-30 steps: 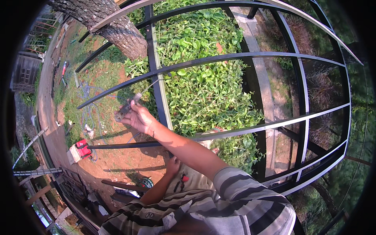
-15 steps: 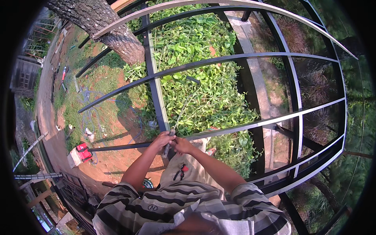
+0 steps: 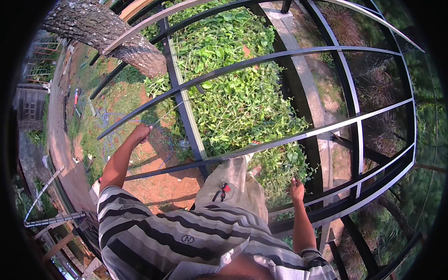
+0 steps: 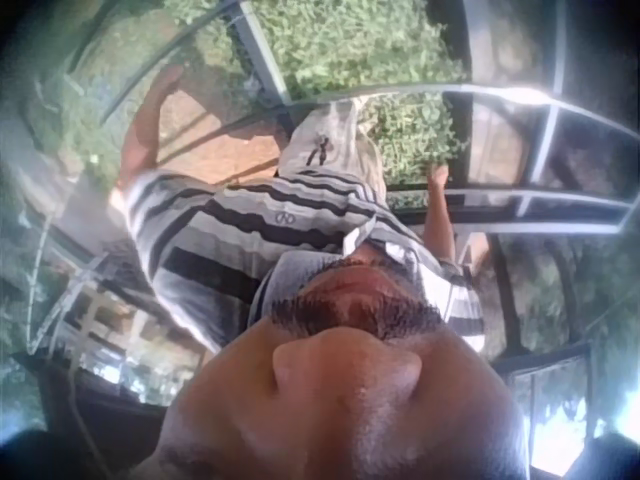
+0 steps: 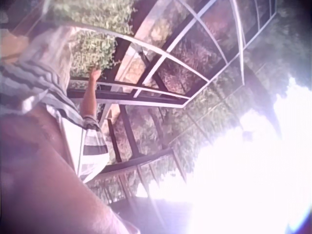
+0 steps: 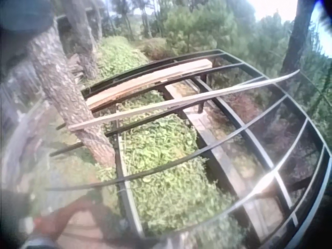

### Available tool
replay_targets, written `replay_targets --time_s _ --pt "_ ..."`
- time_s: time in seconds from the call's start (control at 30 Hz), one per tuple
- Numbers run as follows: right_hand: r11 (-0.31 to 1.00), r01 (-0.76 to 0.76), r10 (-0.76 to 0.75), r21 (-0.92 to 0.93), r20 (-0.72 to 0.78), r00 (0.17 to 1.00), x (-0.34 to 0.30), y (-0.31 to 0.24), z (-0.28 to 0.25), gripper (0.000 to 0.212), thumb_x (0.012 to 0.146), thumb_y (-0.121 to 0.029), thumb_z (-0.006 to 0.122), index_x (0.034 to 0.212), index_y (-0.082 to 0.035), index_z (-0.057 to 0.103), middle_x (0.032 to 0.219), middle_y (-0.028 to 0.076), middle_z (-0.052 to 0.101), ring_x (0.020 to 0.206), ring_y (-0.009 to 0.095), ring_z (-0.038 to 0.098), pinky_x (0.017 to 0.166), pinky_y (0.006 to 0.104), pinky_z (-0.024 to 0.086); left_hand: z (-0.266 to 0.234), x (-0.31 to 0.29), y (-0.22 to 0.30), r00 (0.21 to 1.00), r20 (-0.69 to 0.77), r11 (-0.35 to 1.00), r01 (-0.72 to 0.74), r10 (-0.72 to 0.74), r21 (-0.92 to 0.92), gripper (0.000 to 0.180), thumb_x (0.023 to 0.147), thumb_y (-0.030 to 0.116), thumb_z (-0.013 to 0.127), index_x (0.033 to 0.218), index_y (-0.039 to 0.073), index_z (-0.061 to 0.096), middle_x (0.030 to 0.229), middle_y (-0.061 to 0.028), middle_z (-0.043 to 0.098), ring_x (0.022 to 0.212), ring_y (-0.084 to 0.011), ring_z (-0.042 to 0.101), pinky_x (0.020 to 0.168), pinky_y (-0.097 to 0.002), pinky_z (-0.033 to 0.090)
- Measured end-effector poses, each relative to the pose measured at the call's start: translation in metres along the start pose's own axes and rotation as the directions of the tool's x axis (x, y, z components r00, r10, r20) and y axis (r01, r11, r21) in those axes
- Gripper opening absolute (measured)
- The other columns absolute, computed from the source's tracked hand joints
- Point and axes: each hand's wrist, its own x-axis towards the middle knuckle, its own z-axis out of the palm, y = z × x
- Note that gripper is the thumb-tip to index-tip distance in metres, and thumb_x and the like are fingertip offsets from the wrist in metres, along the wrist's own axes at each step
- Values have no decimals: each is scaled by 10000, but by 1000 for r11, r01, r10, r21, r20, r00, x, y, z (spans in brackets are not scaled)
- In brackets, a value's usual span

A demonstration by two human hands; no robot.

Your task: The person paints the edges and surfaces of a curved black metal frame using a small brush, reaching between the beams and moving along the structure while standing on the wooden platform and beams.

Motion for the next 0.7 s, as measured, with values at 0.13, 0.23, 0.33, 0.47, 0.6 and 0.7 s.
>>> replay_targets --time_s 0.13,0.23,0.33,0.47,0.6,0.7 --pt "978 -186 190 91 -48 981 -32 73 -40 412 1050 -449 511 1120 -52 601 810 90 678 620 207 713 505 370 581 -78 5 16 998 -66 983 -9 22 181 430 1010 385 583 810 5 559 635 -95 590 470 -208 574 428 -374 463" --pt "956 -273 275 113 -7 961 -64 77 -24 429 1051 -463 499 1136 -55 601 822 98 686 624 212 713 513 368 587 -111 -14 42 985 -141 934 -46 102 356 404 993 383 586 849 6 591 641 -101 598 463 -200 581 426 -369 451" --pt "981 -157 159 112 -9 987 -59 111 -4 466 1055 -482 488 1173 -43 596 843 99 694 655 225 722 550 360 600 -122 6 60 983 -103 867 -85 155 491 376 974 370 597 910 2 634 651 -102 610 458 -191 586 423 -366 442" --pt "981 -82 78 176 32 996 -62 103 18 484 1059 -490 483 1200 -40 594 882 107 695 674 219 726 565 350 604 -99 29 103 946 25 872 -306 322 383 333 966 327 604 930 1 664 605 -83 599 445 -189 572 418 -378 436" --pt "959 -123 108 255 74 991 -99 22 30 453 1079 -449 458 1202 -32 587 884 104 683 711 209 723 585 339 601 -68 60 165 943 74 921 -333 324 205 296 986 306 604 858 40 597 600 -47 548 409 -154 470 354 -341 370" --pt "934 -129 132 332 11 991 -111 26 21 459 1082 -453 448 1201 -31 584 883 104 683 700 209 718 591 337 598 -35 53 248 912 139 896 -406 385 181 305 996 313 598 857 43 582 607 -45 545 412 -148 462 345 -335 354"
